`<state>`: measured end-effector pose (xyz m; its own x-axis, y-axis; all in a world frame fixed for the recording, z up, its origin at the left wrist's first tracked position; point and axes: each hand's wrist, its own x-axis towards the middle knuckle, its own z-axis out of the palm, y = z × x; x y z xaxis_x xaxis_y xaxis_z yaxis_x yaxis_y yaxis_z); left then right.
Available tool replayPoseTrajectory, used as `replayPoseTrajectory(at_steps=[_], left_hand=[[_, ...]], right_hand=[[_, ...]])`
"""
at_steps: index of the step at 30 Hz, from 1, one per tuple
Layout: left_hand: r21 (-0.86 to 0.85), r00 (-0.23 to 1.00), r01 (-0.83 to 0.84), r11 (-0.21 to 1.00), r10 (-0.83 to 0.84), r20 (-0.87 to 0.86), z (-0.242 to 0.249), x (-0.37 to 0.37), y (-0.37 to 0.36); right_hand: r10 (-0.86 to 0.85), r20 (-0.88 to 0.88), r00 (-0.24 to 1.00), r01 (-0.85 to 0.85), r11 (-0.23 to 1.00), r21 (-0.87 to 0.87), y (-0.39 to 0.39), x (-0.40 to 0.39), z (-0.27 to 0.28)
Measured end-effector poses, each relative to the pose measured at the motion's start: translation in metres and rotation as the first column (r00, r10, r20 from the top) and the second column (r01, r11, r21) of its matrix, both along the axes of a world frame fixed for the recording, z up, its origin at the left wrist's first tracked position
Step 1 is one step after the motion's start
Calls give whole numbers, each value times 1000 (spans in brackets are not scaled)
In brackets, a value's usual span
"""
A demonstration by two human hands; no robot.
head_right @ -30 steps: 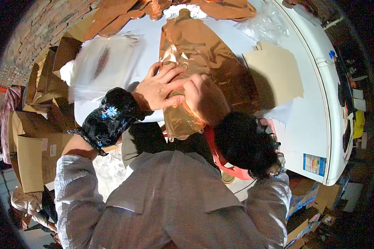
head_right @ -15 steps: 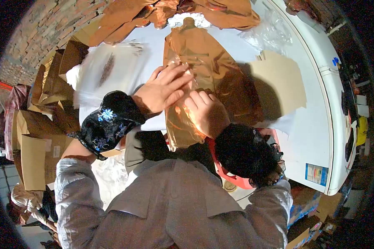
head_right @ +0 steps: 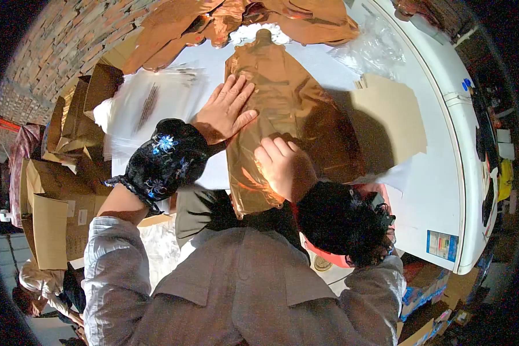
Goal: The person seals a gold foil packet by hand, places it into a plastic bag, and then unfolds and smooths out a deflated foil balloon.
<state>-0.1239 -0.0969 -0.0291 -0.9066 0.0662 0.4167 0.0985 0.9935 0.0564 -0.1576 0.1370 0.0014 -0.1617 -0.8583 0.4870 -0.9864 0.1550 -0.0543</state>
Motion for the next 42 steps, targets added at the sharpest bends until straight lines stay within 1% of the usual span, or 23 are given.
replayPoseTrajectory(at_steps=[3,6,8,12,15,18,21,22,24,25,26,27,28,30,33,34,37,40,42], left_hand=[[3,999,-29,1000,29,14,0,-1,1],[25,997,-71,997,70,44,3,2,4],[68,992,-103,992,97,79,9,3,6],[6,993,32,999,-33,112,32,22,27],[40,982,84,996,-90,166,30,32,37],[23,987,90,996,-92,134,17,33,36],[38,992,100,994,-103,71,15,34,38],[44,994,103,994,-105,42,16,33,37],[42,994,100,994,-101,40,16,32,37],[42,994,100,994,-101,39,16,32,38],[32,990,86,996,-89,107,16,32,38],[35,990,86,996,-90,105,16,31,38],[38,990,86,996,-89,105,16,31,38],[53,992,86,995,-91,93,17,31,39],[77,993,92,993,-97,62,18,31,39],[79,993,95,992,-100,59,17,31,39],[93,991,97,991,-105,83,19,32,39],[92,989,99,991,-108,105,20,32,38],[104,989,98,990,-109,100,21,32,39]], right_hand=[[-6,34,999,5,999,42,1,0,1],[-11,27,1000,9,997,79,2,0,4],[-13,4,1000,13,999,51,1,0,3],[-39,-5,999,39,997,61,1,2,3],[-20,-17,1000,21,998,51,2,1,2],[-29,21,999,27,997,73,1,2,4],[-4,69,998,3,1000,17,1,0,7],[-7,111,994,3,999,43,1,-4,10],[-23,200,980,4,996,93,2,-13,16],[-65,239,969,53,997,60,0,-20,22],[-105,277,955,101,994,27,-3,-32,30],[-140,316,938,149,989,-4,-8,-46,36],[-130,274,953,165,980,-110,-13,-62,29],[-120,185,975,176,930,-322,-25,-98,-2],[-160,379,911,220,968,-118,-41,-133,-19],[-182,318,930,240,959,-153,-46,-136,-24],[-164,351,922,229,961,-154,-53,-137,-24],[-163,296,941,227,954,-196,-56,-138,-25],[-144,316,938,204,964,-169,-53,-140,-23]])
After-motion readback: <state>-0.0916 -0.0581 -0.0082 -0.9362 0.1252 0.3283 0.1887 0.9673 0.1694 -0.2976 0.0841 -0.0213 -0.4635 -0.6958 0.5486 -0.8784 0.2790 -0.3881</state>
